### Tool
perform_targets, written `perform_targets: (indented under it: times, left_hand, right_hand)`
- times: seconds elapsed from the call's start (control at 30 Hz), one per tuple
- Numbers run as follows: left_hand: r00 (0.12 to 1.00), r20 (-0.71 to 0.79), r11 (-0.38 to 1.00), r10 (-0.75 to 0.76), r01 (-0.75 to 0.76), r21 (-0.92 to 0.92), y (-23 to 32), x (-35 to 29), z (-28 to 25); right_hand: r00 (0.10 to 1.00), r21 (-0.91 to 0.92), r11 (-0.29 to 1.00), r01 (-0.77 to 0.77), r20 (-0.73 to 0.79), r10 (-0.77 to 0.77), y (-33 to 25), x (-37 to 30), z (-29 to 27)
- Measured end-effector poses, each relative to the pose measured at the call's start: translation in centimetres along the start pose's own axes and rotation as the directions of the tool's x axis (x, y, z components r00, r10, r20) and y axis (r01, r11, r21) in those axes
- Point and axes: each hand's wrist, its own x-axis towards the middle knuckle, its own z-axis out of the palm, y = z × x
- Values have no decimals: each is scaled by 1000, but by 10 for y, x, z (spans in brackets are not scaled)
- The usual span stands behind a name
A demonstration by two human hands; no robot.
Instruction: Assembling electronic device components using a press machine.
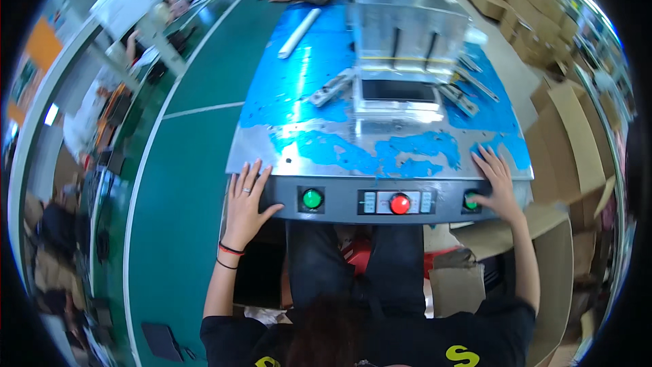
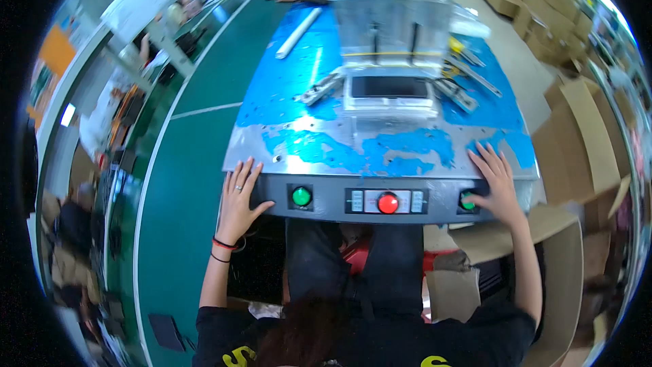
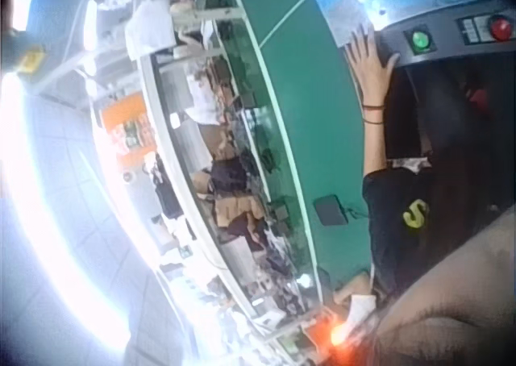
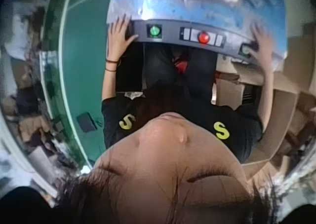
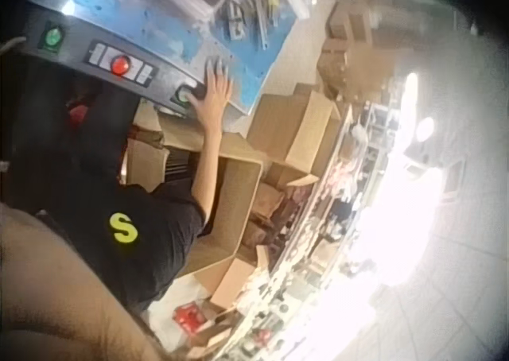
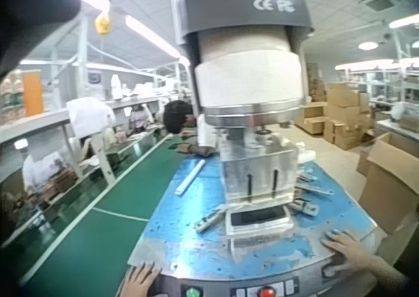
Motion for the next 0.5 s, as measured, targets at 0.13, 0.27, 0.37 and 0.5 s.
perform_targets:
  times: [0.13, 0.27, 0.37, 0.5]
  left_hand:
    - [964, 32, 935, -265, 248, 255, -21, -85, -27]
    - [880, -29, 844, -474, 463, 270, -6, -155, -38]
    - [801, -111, 736, -588, 587, 336, 6, -169, -32]
    - [660, -186, 536, -728, 717, 446, 3, -152, -17]
  right_hand:
    - [998, -22, 998, -52, -34, 51, -8, -23, 8]
    - [998, -60, 998, -11, -66, 7, -11, -25, 15]
    - [997, -81, 996, -23, -72, 17, -11, -26, 14]
    - [996, -166, 985, -50, -79, 38, -11, -27, 16]
